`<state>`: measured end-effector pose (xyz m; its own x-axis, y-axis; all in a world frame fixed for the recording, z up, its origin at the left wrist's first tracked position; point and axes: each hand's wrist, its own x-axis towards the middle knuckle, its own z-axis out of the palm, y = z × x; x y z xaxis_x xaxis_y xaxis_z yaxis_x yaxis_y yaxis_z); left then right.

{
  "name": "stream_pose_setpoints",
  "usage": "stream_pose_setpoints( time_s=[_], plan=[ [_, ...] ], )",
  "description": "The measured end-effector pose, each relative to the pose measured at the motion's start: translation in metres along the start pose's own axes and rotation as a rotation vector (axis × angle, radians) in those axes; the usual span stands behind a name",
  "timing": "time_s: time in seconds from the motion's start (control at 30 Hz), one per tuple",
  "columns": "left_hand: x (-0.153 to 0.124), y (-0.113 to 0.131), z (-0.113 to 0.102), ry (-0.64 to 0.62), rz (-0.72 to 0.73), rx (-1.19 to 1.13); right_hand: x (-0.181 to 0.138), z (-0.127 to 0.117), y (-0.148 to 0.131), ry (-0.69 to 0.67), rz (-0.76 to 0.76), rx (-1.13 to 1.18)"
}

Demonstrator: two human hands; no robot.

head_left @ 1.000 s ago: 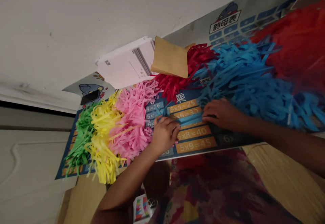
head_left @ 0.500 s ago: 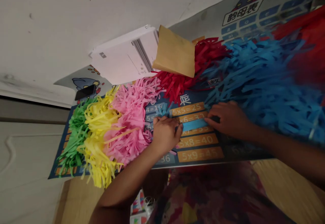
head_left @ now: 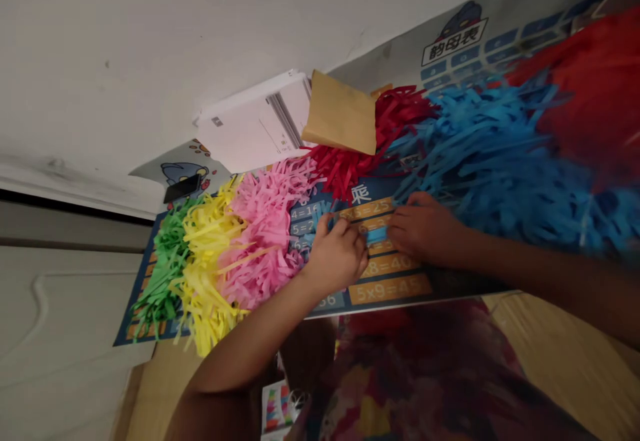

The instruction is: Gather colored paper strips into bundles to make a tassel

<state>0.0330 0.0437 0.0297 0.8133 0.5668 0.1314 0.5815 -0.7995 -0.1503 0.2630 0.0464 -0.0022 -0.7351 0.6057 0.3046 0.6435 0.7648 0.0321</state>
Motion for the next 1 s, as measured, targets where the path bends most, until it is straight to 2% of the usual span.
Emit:
stream_pose_setpoints(
  time_s=[0.13, 0.2, 0.3, 0.4, 0.53, 0.63, 0.8, 1.0],
  plan=[
    [0.001, 0.000, 0.007, 0.073, -0.047, 0.007, 0.007, -0.003, 0.000, -0.001, 0.110, 0.036],
    [-0.003, 0.000, 0.010, 0.130, -0.077, -0.008, 0.007, -0.008, -0.007, -0.010, 0.104, 0.022],
    [-0.013, -0.002, 0.014, 0.194, -0.104, -0.073, -0.001, -0.009, -0.012, -0.038, 0.094, 0.011],
    [-0.024, -0.005, 0.018, 0.214, -0.180, -0.188, -0.016, -0.003, -0.004, 0.000, 0.135, 0.036],
    [-0.031, -0.011, 0.023, 0.192, -0.342, -0.389, -0.029, 0.009, 0.014, 0.064, 0.253, 0.190],
    [-0.029, -0.013, 0.025, 0.171, -0.423, -0.488, -0.030, 0.016, 0.020, 0.029, 0.350, 0.326],
    [-0.025, -0.013, 0.024, 0.104, -0.490, -0.455, -0.028, 0.019, 0.018, -0.005, 0.441, 0.380],
    [-0.020, -0.013, 0.027, 0.012, -0.495, -0.379, -0.022, 0.018, 0.018, -0.051, 0.493, 0.365]
  ],
)
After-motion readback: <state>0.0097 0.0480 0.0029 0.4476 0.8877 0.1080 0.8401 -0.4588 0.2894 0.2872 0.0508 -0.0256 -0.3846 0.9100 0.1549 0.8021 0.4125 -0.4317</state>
